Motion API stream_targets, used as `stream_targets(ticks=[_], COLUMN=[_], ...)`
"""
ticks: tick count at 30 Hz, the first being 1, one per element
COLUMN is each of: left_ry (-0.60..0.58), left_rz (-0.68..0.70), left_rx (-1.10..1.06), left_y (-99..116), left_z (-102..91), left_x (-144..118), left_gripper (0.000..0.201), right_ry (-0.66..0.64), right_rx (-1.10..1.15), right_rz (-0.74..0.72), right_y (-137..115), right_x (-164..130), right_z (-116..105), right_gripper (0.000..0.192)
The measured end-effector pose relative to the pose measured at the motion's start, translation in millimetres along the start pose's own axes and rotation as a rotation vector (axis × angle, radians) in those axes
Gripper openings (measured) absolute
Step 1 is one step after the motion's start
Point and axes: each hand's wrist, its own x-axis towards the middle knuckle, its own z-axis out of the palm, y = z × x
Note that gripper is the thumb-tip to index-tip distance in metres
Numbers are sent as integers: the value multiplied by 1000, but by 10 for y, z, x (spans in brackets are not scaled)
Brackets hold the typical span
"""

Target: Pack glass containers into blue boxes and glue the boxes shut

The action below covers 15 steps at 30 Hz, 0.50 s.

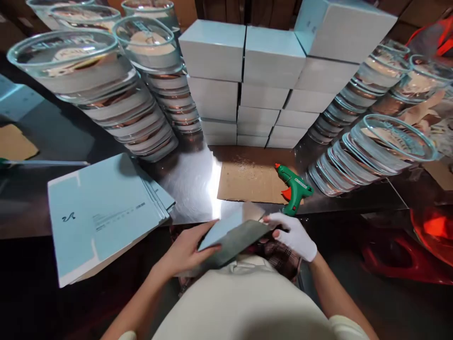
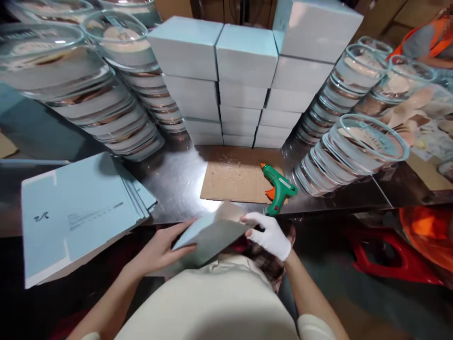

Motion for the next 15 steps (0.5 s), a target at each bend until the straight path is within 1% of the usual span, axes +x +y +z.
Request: stream_targets(ticks=[1, 2, 3, 4, 5, 6, 8, 10, 13, 15], left_ry=[125, 237, 324, 387, 429, 456, 505, 554, 630, 629], left_rz=[-36, -58, -64, -55, -39, -20, 25, 78, 154, 122], left_rx=[-27, -62, -106, -158, -206, -246, -295, -332, -419, -447], left_y=[-16, -29, -35, -35, -30, -21, 1, 21, 63, 116], left_z=[-10, 8, 57, 137, 239, 354, 579, 752, 892, 917], left_x=[3, 22, 55, 97, 144, 191, 268, 317, 368, 405], left_gripper=[54, 52, 52, 53, 55, 57, 57, 55, 61, 66], right_ry=[240, 423, 528, 567, 572, 579, 634, 691, 722, 785], right_rx=[-38, -62, -77, -89, -100, -114, -162, -214, -180, -94], right_rz=[-58, -114, -161, -196, -218, -231, -248, -287, -332, -296], right_y=[49, 91, 121, 136, 136, 122, 64, -20, -172, -279], right_x=[-43, -64, -61, -35, 8, 61, 165, 232, 272, 302], right_z=[53, 133, 236, 351, 464, 564, 687, 702, 636, 619], right_gripper=[72, 83, 97, 110, 118, 119, 106, 91, 79, 58])
